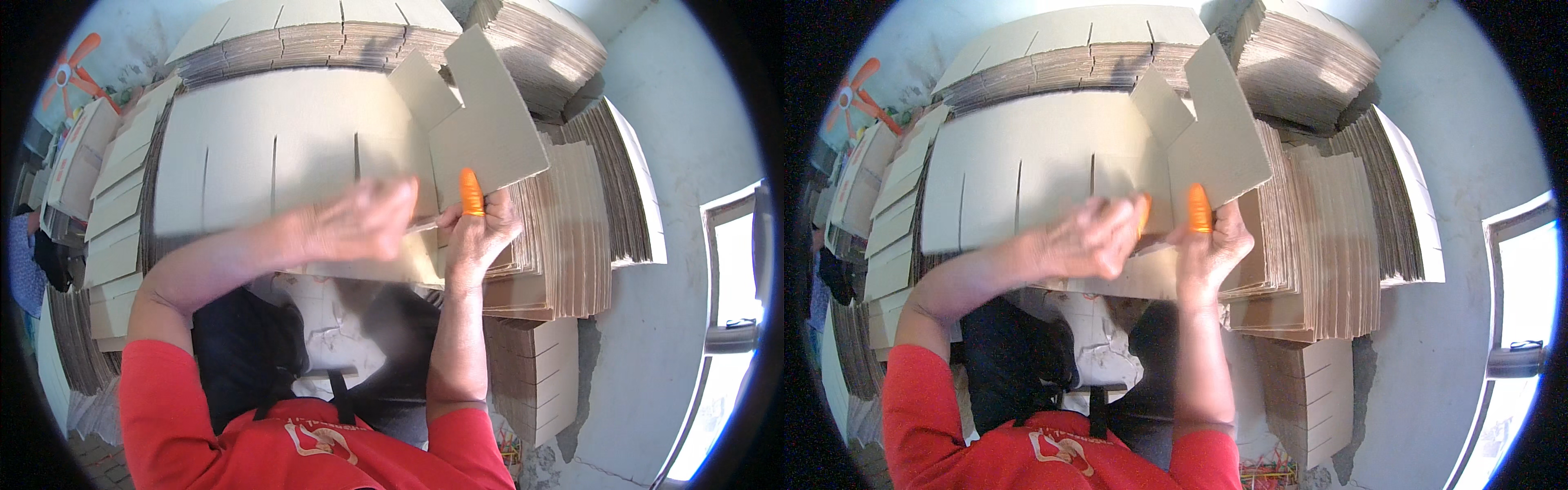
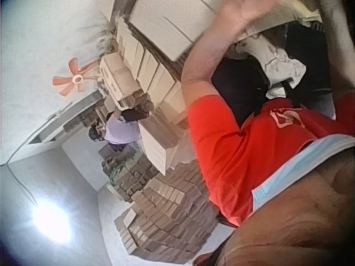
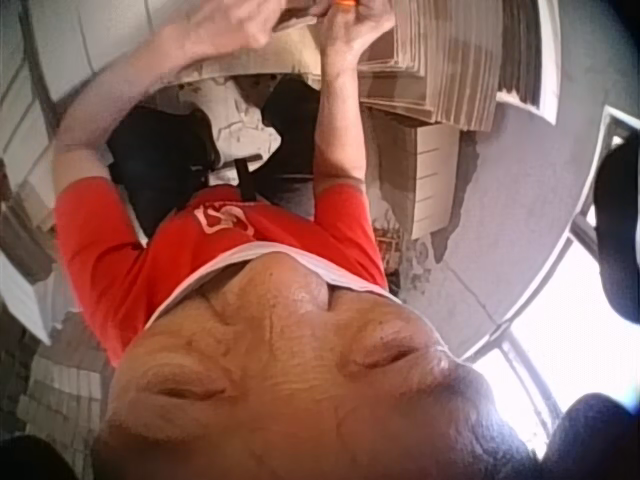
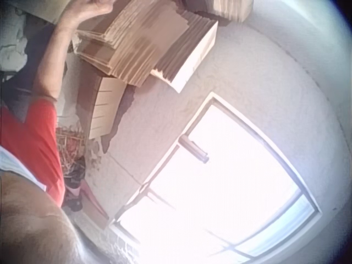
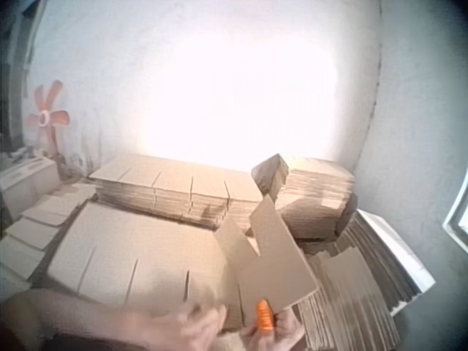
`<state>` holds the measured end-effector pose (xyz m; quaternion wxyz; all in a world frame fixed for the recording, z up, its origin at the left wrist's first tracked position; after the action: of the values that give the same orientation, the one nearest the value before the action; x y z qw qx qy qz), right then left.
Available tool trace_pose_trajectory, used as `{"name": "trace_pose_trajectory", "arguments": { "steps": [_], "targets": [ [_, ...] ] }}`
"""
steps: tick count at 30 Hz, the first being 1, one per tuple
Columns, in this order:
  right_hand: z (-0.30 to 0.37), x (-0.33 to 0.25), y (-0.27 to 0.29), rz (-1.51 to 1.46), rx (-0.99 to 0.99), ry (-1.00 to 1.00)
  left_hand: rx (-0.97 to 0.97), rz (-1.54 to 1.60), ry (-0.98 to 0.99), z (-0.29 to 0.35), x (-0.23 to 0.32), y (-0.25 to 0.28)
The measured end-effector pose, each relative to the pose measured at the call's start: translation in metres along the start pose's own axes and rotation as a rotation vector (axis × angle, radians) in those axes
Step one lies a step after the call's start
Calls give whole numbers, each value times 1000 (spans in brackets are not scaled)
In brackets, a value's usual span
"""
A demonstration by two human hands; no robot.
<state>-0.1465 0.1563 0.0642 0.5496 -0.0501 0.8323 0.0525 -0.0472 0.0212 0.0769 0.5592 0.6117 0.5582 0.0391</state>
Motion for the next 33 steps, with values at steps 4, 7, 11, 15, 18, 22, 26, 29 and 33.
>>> {"name": "trace_pose_trajectory", "arguments": {
  "steps": [4,7,11,15,18,22,26,29,33],
  "targets": [
    [2,15,-4,-37,46,-23,86,431,224,-2,-23,-5],
    [6,20,-6,55,-9,-29,451,302,383,-6,-107,-21],
    [8,2,-10,-10,-29,-46,194,-231,658,-17,-197,-70],
    [8,8,-11,-26,-58,-68,143,-65,548,4,-245,-122],
    [7,11,-9,-32,-60,-77,182,77,591,1,-246,-130],
    [7,11,-7,-42,-39,-60,299,54,463,1,-238,-102],
    [6,13,-2,-51,-28,-77,296,807,1055,-20,-221,-77],
    [8,12,-8,-124,-29,-43,310,1068,1099,-5,-246,-87],
    [7,16,-7,-125,-38,-25,306,265,622,4,-260,-104]
  ]
}}
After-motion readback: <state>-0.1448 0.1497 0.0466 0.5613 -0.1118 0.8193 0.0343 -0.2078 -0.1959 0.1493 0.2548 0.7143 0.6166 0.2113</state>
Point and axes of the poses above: each hand's wrist, its own z-axis away from the middle knuckle, its own y-axis out of the back of the hand, x = y × z, the point moved 3 cm from there along -z, towards the middle knuckle, and after that the axes turned 2 degrees about -y, right-handed, at the moved point
